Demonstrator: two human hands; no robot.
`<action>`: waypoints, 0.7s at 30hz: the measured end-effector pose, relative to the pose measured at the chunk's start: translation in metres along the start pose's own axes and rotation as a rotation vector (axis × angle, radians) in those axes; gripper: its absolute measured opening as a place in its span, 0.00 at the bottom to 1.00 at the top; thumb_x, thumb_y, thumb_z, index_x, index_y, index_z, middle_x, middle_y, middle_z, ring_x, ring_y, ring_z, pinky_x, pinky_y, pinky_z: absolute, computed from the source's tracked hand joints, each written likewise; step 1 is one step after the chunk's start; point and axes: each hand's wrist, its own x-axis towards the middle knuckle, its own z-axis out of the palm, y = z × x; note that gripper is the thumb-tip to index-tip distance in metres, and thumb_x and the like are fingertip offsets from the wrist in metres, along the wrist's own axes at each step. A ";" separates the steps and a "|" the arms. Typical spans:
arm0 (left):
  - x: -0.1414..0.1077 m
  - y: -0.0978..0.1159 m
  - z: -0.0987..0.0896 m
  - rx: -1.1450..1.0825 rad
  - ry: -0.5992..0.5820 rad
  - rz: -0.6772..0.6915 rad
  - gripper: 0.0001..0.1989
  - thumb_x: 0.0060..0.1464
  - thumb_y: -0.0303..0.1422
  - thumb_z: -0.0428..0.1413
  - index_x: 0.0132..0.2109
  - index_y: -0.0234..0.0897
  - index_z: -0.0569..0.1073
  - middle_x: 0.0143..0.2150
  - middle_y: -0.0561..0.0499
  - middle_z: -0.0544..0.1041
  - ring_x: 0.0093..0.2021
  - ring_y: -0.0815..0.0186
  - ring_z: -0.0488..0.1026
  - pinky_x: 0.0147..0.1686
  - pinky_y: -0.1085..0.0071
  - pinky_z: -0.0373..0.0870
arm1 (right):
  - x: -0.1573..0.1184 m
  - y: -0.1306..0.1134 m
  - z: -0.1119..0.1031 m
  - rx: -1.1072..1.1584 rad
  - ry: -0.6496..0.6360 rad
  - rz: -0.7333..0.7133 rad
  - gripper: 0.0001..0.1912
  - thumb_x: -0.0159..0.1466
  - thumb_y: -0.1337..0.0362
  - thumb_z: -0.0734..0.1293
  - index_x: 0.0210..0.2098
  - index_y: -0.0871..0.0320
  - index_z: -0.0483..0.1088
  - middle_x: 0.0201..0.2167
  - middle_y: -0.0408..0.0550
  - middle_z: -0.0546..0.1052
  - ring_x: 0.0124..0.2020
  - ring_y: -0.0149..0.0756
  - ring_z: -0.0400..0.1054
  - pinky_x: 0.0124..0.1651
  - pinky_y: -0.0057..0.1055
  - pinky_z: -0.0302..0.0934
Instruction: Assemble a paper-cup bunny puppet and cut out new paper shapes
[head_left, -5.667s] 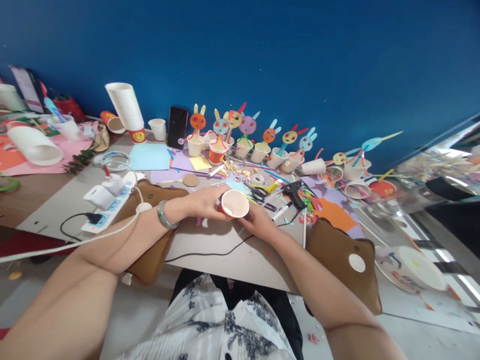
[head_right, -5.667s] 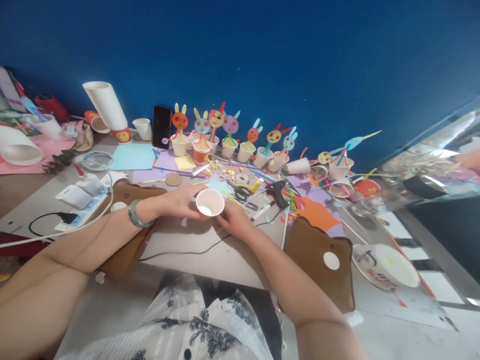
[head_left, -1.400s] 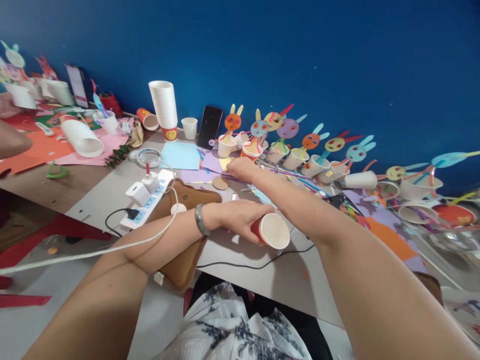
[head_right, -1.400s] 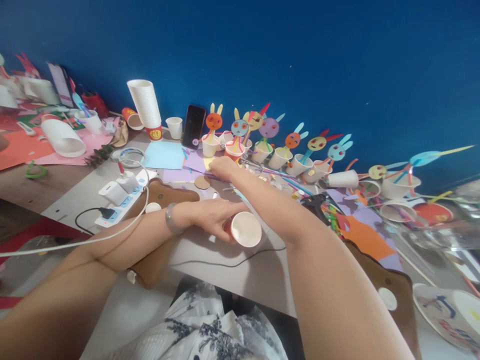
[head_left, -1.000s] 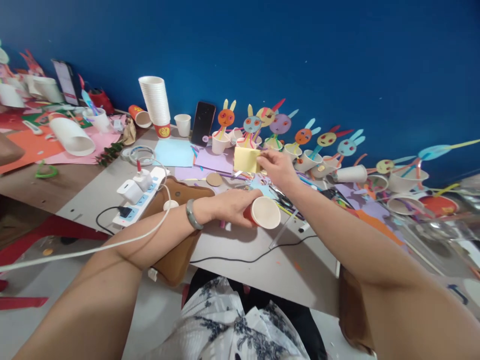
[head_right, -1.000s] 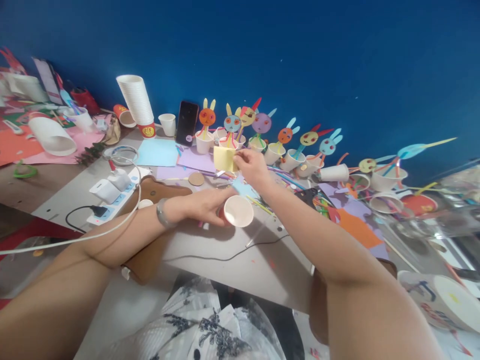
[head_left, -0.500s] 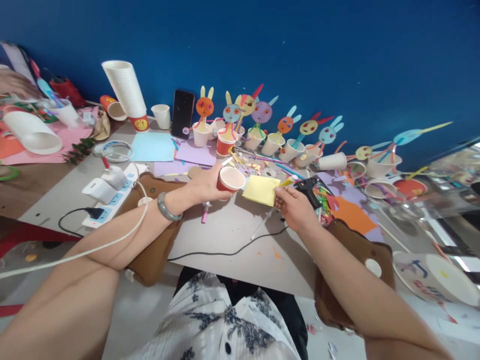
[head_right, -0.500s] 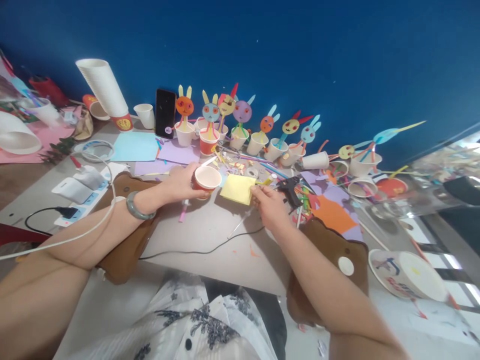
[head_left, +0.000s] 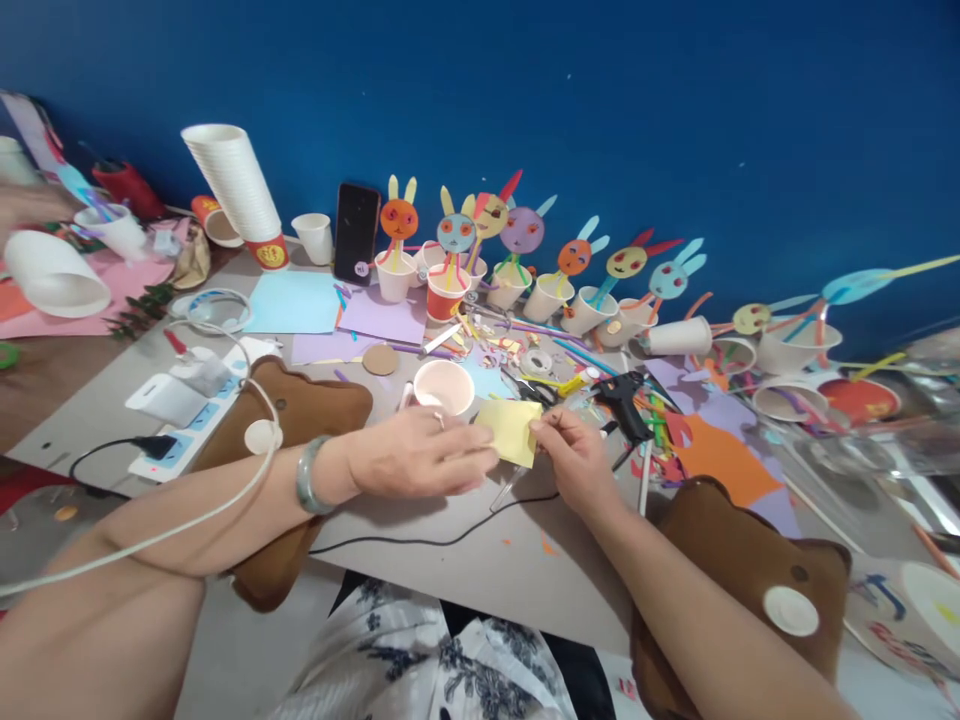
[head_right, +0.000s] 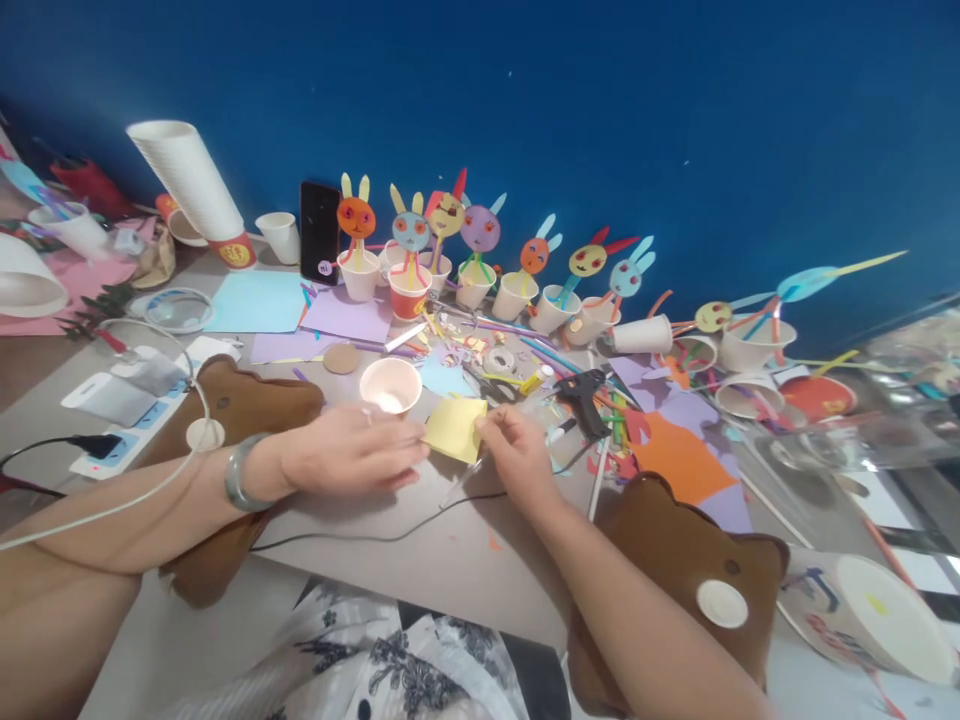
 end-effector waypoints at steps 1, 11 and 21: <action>0.001 0.005 0.001 -0.002 -0.064 0.030 0.10 0.70 0.35 0.57 0.53 0.35 0.74 0.48 0.45 0.82 0.34 0.67 0.78 0.32 0.68 0.72 | -0.003 -0.001 0.002 0.016 -0.033 0.006 0.24 0.63 0.43 0.75 0.27 0.54 0.66 0.20 0.39 0.68 0.23 0.30 0.60 0.29 0.28 0.58; -0.007 0.006 0.011 -0.165 -0.422 -0.124 0.27 0.70 0.44 0.56 0.67 0.34 0.65 0.58 0.39 0.81 0.37 0.61 0.81 0.28 0.66 0.72 | -0.013 -0.004 0.000 0.259 -0.382 0.160 0.25 0.62 0.42 0.78 0.31 0.56 0.71 0.25 0.40 0.73 0.26 0.30 0.66 0.31 0.27 0.63; -0.001 0.000 0.001 -0.321 -0.431 -0.249 0.20 0.69 0.44 0.57 0.59 0.36 0.71 0.48 0.45 0.84 0.39 0.61 0.82 0.34 0.67 0.71 | -0.007 -0.008 -0.006 0.292 -0.417 0.152 0.21 0.60 0.45 0.81 0.33 0.55 0.78 0.28 0.43 0.79 0.29 0.32 0.72 0.36 0.29 0.69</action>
